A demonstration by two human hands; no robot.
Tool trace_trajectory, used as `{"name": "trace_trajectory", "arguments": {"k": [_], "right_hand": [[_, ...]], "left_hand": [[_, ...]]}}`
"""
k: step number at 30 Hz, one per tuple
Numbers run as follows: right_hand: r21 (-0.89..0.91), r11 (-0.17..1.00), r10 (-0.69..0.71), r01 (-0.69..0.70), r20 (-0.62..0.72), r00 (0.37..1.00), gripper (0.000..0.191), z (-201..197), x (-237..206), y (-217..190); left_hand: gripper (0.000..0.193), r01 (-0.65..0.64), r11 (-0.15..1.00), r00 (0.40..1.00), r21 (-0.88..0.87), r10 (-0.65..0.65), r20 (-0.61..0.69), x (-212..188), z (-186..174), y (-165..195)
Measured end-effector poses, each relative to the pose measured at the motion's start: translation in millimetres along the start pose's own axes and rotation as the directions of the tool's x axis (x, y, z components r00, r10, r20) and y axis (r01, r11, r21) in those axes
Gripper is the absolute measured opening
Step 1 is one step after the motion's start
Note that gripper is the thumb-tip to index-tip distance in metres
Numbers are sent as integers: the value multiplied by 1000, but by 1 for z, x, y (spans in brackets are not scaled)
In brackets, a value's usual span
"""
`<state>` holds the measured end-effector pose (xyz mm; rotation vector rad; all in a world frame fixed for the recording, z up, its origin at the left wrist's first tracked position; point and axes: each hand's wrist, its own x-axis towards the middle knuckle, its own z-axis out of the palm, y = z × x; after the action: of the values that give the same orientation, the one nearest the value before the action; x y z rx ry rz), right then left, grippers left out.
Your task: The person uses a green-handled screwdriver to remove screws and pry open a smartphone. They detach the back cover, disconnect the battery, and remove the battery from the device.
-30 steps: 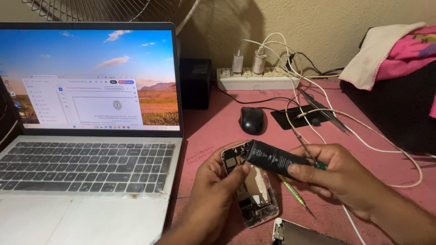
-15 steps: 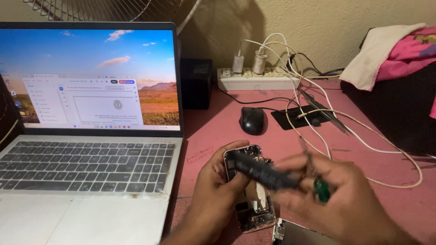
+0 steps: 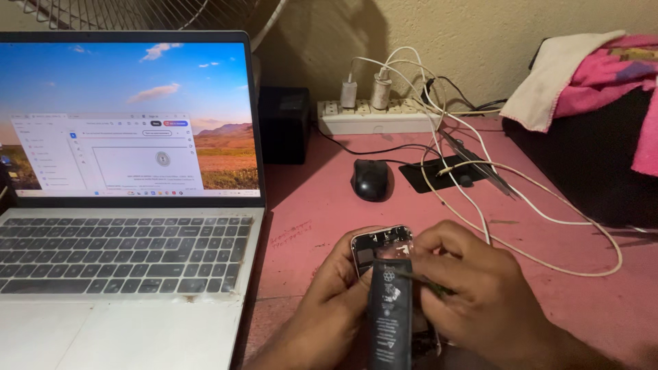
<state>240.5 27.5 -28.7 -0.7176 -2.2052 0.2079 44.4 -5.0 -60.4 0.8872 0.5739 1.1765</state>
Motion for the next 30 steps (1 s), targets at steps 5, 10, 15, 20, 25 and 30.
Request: {"name": "trace_trajectory", "arguments": {"k": [5, 10, 15, 20, 25, 30], "right_hand": [[-52, 998, -48, 46, -41, 998, 18, -2, 0, -3], [187, 980, 27, -62, 181, 983, 18, -5, -1, -2], [360, 932, -135, 35, 256, 957, 16, -10, -1, 3], [494, 856, -359, 153, 354, 864, 12, -14, -2, 4], [459, 876, -289, 145, 259, 922, 17, -14, 0, 6], [153, 891, 407, -427, 143, 902, 21, -16, 9, 24]], "left_hand": [[23, -100, 989, 995, -113, 96, -40, 0, 2, 6], [21, -247, 952, 958, -181, 212, -191, 3, 0, 18], [20, -248, 929, 966, -274, 216, -144, 3, 6, 13], [25, -194, 944, 963, -269, 131, -236, 3, 14, 21], [22, -265, 952, 942, -152, 221, -252, 5, 4, 38], [28, -219, 966, 948, -137, 177, -264, 6, 0, 25]]}}
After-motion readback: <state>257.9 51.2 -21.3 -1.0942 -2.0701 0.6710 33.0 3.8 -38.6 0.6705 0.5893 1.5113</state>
